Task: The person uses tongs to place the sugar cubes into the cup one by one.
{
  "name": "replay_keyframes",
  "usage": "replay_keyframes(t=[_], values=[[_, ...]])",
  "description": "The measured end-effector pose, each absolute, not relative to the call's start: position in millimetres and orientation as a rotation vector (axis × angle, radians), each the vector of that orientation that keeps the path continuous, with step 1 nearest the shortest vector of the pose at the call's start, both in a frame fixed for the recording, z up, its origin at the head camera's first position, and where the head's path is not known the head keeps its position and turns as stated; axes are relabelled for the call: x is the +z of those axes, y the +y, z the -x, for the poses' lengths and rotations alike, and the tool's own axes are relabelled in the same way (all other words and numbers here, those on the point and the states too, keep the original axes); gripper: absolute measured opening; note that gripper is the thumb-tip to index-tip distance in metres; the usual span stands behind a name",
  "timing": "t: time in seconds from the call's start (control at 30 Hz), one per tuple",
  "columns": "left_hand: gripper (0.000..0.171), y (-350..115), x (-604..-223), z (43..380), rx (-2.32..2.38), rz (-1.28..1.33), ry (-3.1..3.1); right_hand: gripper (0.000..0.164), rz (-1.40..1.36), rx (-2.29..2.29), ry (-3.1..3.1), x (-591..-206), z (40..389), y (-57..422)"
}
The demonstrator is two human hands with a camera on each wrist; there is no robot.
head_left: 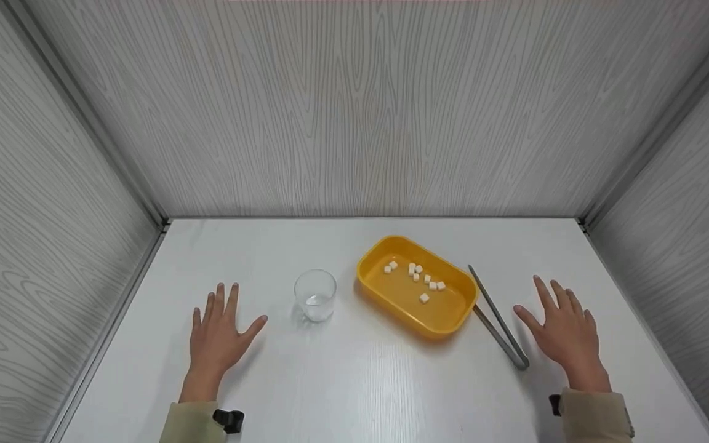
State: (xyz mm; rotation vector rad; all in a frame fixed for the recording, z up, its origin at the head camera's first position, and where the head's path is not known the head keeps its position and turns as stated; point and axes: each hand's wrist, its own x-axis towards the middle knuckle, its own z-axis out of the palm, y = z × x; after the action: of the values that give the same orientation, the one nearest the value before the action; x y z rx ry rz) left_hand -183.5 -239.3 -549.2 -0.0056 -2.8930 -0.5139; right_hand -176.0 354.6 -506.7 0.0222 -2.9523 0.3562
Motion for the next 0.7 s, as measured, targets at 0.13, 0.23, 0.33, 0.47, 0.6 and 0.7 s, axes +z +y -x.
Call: replay_keyframes(t=[0.13,0.23,0.33,0.47,0.6,0.7], values=[[0.098,-225.2,-552.2,184.7,-0.542,0.036,-2.894,0.081,-0.044,0.365,-2.974,-510.6,175.0,349.4],[0.101,-214.5,-553.8,185.9,-0.585,0.069,-2.904,0.082,-0.044,0.399,-3.011,-513.8,174.5,345.5],[0.102,-204.9,-553.9,188.2,-0.604,0.103,-2.909,0.083,-0.031,0.432,-3.045,-517.3,175.0,342.4],[0.102,-196.0,-554.0,192.1,-0.647,0.134,-2.901,0.086,-0.006,0.467,-3.093,-522.0,176.1,339.5],[0.106,-188.3,-554.3,195.3,-0.789,0.118,-2.901,0.091,0.008,0.484,-3.139,-526.6,176.8,336.5],[0.111,-181.8,-555.3,198.6,-0.923,0.074,-2.884,0.091,0.024,0.5,-3.167,-529.7,178.8,334.5]])
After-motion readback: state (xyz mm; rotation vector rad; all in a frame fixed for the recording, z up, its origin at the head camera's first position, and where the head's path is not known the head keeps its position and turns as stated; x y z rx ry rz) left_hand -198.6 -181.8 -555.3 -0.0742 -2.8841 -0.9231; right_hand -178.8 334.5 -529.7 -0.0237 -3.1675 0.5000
